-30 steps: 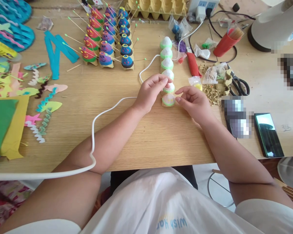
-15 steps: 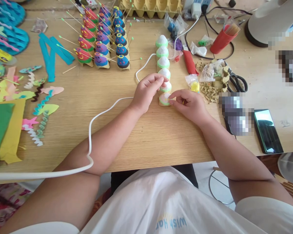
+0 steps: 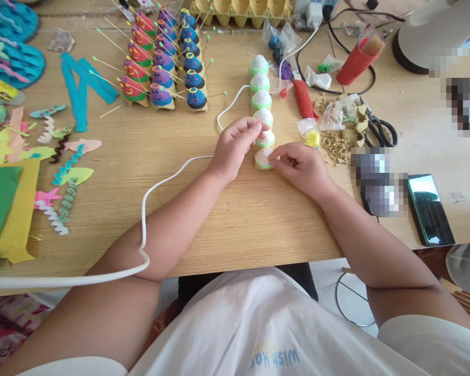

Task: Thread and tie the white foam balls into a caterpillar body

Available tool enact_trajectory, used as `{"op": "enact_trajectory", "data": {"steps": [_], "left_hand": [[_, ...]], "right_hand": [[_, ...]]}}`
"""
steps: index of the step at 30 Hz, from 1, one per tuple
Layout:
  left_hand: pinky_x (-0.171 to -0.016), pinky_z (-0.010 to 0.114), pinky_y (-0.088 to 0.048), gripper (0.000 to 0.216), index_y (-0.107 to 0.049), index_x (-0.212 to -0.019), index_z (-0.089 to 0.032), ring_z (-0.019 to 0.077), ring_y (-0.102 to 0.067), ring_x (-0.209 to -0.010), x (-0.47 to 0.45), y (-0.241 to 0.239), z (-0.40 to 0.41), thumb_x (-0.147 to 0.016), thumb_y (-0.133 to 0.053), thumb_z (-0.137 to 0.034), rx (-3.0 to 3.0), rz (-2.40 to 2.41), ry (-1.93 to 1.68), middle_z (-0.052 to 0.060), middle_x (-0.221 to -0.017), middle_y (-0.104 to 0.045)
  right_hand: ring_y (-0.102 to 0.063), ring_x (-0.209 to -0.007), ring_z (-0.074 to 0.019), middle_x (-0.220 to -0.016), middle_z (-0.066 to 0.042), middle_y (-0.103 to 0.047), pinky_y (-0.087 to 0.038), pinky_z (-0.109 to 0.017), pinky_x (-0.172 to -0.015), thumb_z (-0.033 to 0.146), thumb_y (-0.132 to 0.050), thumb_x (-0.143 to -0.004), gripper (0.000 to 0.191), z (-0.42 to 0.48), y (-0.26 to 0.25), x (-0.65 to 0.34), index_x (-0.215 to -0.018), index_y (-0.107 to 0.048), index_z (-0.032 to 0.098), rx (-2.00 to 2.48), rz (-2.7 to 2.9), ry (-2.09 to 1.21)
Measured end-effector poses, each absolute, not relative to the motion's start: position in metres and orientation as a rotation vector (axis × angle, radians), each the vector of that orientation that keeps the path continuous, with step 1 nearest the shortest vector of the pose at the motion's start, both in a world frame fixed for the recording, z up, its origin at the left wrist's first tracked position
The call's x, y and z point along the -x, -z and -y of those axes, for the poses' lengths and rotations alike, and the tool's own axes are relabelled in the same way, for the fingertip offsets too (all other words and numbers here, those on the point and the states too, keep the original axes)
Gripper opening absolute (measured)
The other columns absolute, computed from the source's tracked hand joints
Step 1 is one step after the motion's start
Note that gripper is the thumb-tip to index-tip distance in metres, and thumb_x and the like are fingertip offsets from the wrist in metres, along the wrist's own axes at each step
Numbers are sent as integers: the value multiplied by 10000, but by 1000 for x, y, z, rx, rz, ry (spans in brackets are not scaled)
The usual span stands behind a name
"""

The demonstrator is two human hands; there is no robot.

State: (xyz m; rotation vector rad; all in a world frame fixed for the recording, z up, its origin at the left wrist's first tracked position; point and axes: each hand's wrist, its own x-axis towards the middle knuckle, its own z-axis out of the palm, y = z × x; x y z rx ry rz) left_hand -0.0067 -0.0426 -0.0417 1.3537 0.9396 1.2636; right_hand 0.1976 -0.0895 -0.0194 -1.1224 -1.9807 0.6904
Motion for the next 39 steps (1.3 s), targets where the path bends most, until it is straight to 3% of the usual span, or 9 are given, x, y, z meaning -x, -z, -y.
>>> {"op": "enact_trajectory", "data": {"steps": [5,11,17,27,32,35,39], "left_hand": [[-570,248,-450,379,-793,-953,-240,126,-659,-747,6,40,44,-1094,-670,-570,-1345,-939,-1269,19,-860,-753],[-582,245,-459,369,-793,-969,-243,121,-663,-757,8,40,44,-1084,-685,-576,-1352,-966,-1245,17,-882,-763],[-579,264,-450,384,-764,-912,-235,124,-662,-740,8,41,42,-1090,-681,-565,-1343,-939,-1266,20,-873,-756],[-600,282,-452,384,-740,-923,-243,140,-664,-754,7,39,43,-1088,-671,-582,-1353,-975,-1242,16,-838,-731],[-587,273,-459,400,-749,-912,-243,128,-652,-730,6,39,44,-1093,-659,-589,-1352,-965,-1261,17,-851,-744],[-583,265,-472,388,-764,-930,-242,126,-651,-730,6,40,44,-1084,-675,-586,-1349,-958,-1281,21,-865,-761],[-594,271,-480,351,-774,-966,-256,137,-661,-757,7,41,44,-1073,-686,-579,-1353,-995,-1264,22,-879,-771]], "right_hand": [[-510,-670,-137,-776,6,-672,-468,-312,-713,255,-723,-990,94,89,20,-199,-952,-805,229,1113,1988,-702],[-480,-670,-133,-709,34,-572,-436,-306,-699,362,-771,-1002,146,91,17,-203,-1047,-830,236,1133,1966,-747],[-456,-656,-130,-694,37,-538,-424,-311,-693,428,-776,-1006,197,89,18,-201,-983,-815,237,1123,1951,-756],[-475,-679,-138,-703,35,-536,-437,-323,-713,338,-768,-991,105,88,18,-199,-972,-805,241,1148,1942,-794],[-465,-666,-137,-714,33,-532,-416,-319,-662,375,-778,-994,124,91,14,-203,-990,-784,251,1155,1846,-862],[-514,-711,-147,-800,9,-580,-441,-314,-658,367,-735,-1015,104,88,16,-210,-1025,-745,265,1156,1717,-897],[-640,-885,-168,-975,-23,-669,-543,-308,-725,268,-759,-941,112,77,23,-219,-1013,-673,272,1149,1573,-1003]]}}
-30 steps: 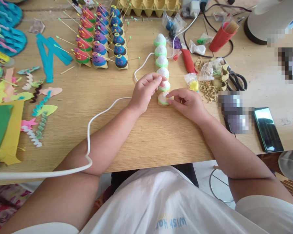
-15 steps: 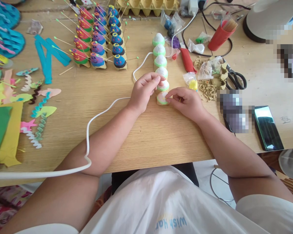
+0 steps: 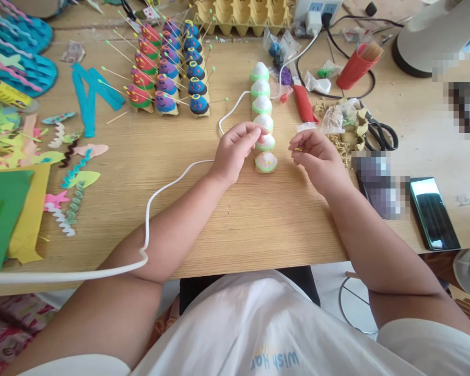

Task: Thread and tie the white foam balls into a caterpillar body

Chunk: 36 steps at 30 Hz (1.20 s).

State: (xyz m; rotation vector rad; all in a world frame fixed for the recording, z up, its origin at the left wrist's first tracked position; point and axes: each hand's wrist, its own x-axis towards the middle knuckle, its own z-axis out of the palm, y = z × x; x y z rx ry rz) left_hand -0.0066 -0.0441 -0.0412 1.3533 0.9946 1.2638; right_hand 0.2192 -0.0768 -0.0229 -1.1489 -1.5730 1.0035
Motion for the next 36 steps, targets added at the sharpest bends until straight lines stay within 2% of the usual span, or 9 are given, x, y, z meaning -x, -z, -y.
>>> {"op": "enact_trajectory", "data": {"steps": [4,10,16,21,27,32,36], "left_hand": [[-666,277,-514,334,-765,-983,-261,136,-670,-783,6,40,46,-1076,-679,-570,-1355,-966,-1279,17,-887,-760],[-785,282,-559,311,-751,-991,-249,133,-687,-819,5,36,48,-1049,-731,-553,-1370,-972,-1301,12,-885,-761],[-854,315,-577,392,-780,-1068,-260,154,-705,-884,5,41,50,-1034,-713,-645,-1499,-918,-1399,30,-985,-800],[-885,362,-582,430,-796,-1058,-267,190,-708,-940,4,39,54,-1012,-725,-689,-1597,-894,-1494,61,-1072,-807],[-963,414,-586,392,-807,-1104,-291,249,-713,-1065,7,35,55,-1004,-744,-665,-1819,-998,-1451,87,-1117,-796],[-1088,451,-553,331,-834,-1173,-294,268,-711,-1143,7,36,57,-1016,-774,-579,-1964,-964,-1465,90,-1158,-809],[-1084,443,-550,275,-850,-1143,-295,264,-714,-1139,6,36,58,-1024,-781,-533,-2008,-993,-1482,78,-1131,-813]], "right_hand": [[-703,-911,-160,-1005,-25,-707,-597,-301,-744,299,-793,-915,179,69,29,-224,-965,-623,270,1147,1396,-1094],[-741,-889,-154,-989,-25,-758,-615,-286,-700,497,-842,-929,321,71,27,-220,-1001,-614,283,1165,1318,-1108],[-726,-749,-123,-917,-11,-768,-527,-251,-589,617,-799,-958,400,78,26,-213,-1109,-636,284,1206,1296,-1102],[-654,-616,-116,-847,-1,-761,-431,-266,-505,696,-791,-950,469,73,14,-201,-1134,-645,290,1231,1327,-1045],[-569,-544,-134,-877,-13,-732,-457,-337,-529,892,-533,-986,644,67,12,-179,-1308,-599,338,1168,1502,-850],[-578,-553,-162,-794,1,-695,-472,-351,-544,853,-565,-999,585,74,15,-176,-1288,-616,347,1160,1505,-827],[-577,-549,-170,-692,32,-623,-490,-347,-549,799,-658,-986,517,78,13,-177,-1224,-657,340,1161,1517,-859]]}}
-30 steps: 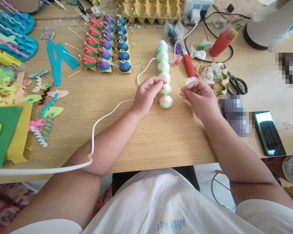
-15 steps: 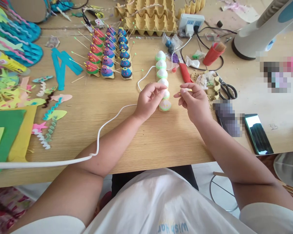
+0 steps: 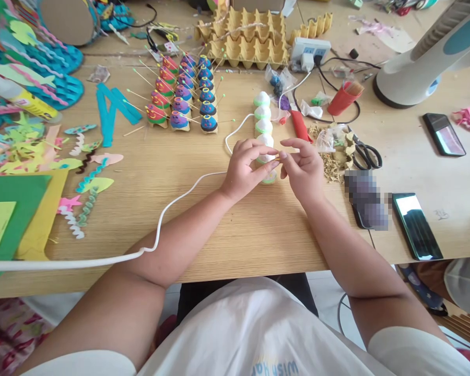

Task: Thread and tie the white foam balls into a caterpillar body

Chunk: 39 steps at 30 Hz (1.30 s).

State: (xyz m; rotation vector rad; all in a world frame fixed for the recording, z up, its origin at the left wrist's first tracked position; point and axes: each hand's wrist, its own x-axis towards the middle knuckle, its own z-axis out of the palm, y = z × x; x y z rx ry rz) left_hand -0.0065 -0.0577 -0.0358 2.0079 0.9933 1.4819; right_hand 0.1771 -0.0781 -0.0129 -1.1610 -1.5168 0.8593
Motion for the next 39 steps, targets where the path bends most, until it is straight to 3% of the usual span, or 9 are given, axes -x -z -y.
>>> {"op": "enact_trajectory", "data": {"steps": [8,16,22,29,35,39], "left_hand": [[-1066,436,-534,221,-883,-1028,-307,254,-705,-1079,8,36,57,-1004,-811,-515,-2018,-1050,-1491,57,-1031,-785],[-1020,398,-543,274,-884,-1074,-304,207,-697,-1036,10,38,57,-1066,-728,-529,-2131,-1036,-1588,35,-992,-758],[-1026,402,-557,297,-868,-1182,-306,214,-713,-1071,11,38,58,-1062,-734,-541,-2190,-1045,-1568,40,-1043,-784],[-1009,400,-539,228,-856,-1066,-290,206,-716,-1034,10,38,59,-1062,-752,-493,-2171,-1027,-1634,22,-1002,-789],[-992,394,-533,195,-861,-1035,-296,197,-710,-1009,10,38,58,-1056,-769,-466,-2172,-1003,-1661,14,-970,-775],[-990,398,-532,236,-862,-1008,-295,198,-705,-1009,10,38,58,-1066,-746,-492,-2203,-1040,-1640,14,-965,-768]], "right_hand": [[-576,-583,-136,-776,12,-684,-492,-315,-568,822,-696,-947,558,77,11,-178,-1146,-730,302,1096,1435,-977],[-389,-572,-74,-661,30,-616,-322,-268,-534,763,-935,-737,586,79,-1,-178,-754,-737,212,1045,1269,-1296],[-311,-535,-61,-603,53,-563,-229,-274,-507,744,-973,-688,583,80,-1,-177,-719,-724,218,1043,1156,-1366],[-351,-543,-65,-614,36,-601,-231,-271,-511,785,-946,-687,612,79,2,-174,-711,-725,215,1061,1180,-1323],[-308,-523,-61,-545,64,-493,-204,-271,-503,775,-962,-674,612,79,0,-175,-685,-716,214,1029,1189,-1362],[-308,-521,-61,-544,63,-501,-200,-272,-498,773,-966,-665,613,79,0,-175,-679,-714,215,1029,1190,-1369]]}}
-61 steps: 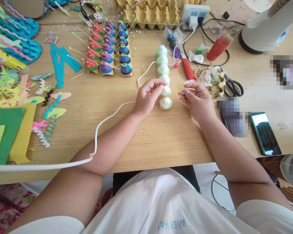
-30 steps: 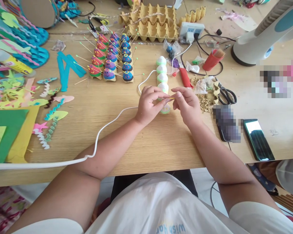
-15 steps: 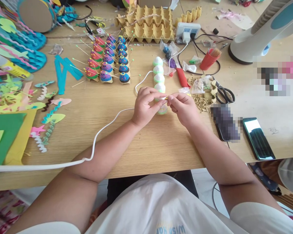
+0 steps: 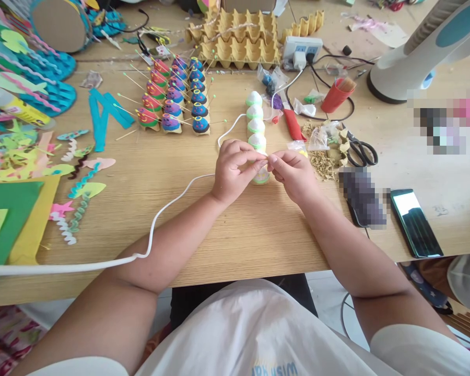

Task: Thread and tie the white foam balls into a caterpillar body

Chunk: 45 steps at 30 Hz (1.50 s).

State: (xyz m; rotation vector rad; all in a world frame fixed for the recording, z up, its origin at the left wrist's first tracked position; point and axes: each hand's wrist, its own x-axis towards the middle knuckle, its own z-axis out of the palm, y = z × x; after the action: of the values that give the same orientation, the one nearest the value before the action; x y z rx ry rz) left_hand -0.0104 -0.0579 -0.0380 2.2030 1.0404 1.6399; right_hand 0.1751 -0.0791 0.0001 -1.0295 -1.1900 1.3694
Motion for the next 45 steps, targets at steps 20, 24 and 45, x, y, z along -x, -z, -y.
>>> {"op": "enact_trajectory", "data": {"steps": [20,24,45], "left_hand": [[-805,322,-532,478,-875,-1058,-279,190,-710,-1030,7,43,57,-1060,-647,-699,-1835,-1091,-1562,52,-1028,-798],[-809,333,-528,499,-859,-1053,-266,196,-713,-1032,6,42,57,-1054,-646,-716,-1780,-1061,-1555,60,-1039,-805],[-794,346,-492,545,-779,-909,-243,189,-678,-903,6,36,59,-1049,-626,-746,-1707,-1046,-1513,44,-936,-793]], "right_hand": [[-494,-557,-60,-737,43,-657,-268,-194,-428,383,-828,-875,300,67,-4,-184,-797,-579,235,1028,652,-1470],[-440,-519,-64,-704,42,-623,-236,-222,-408,495,-824,-903,455,66,-1,-187,-726,-493,238,1048,693,-1512],[-370,-496,-66,-627,61,-528,-183,-253,-430,609,-870,-779,540,71,3,-178,-684,-481,247,1117,801,-1476]]}}
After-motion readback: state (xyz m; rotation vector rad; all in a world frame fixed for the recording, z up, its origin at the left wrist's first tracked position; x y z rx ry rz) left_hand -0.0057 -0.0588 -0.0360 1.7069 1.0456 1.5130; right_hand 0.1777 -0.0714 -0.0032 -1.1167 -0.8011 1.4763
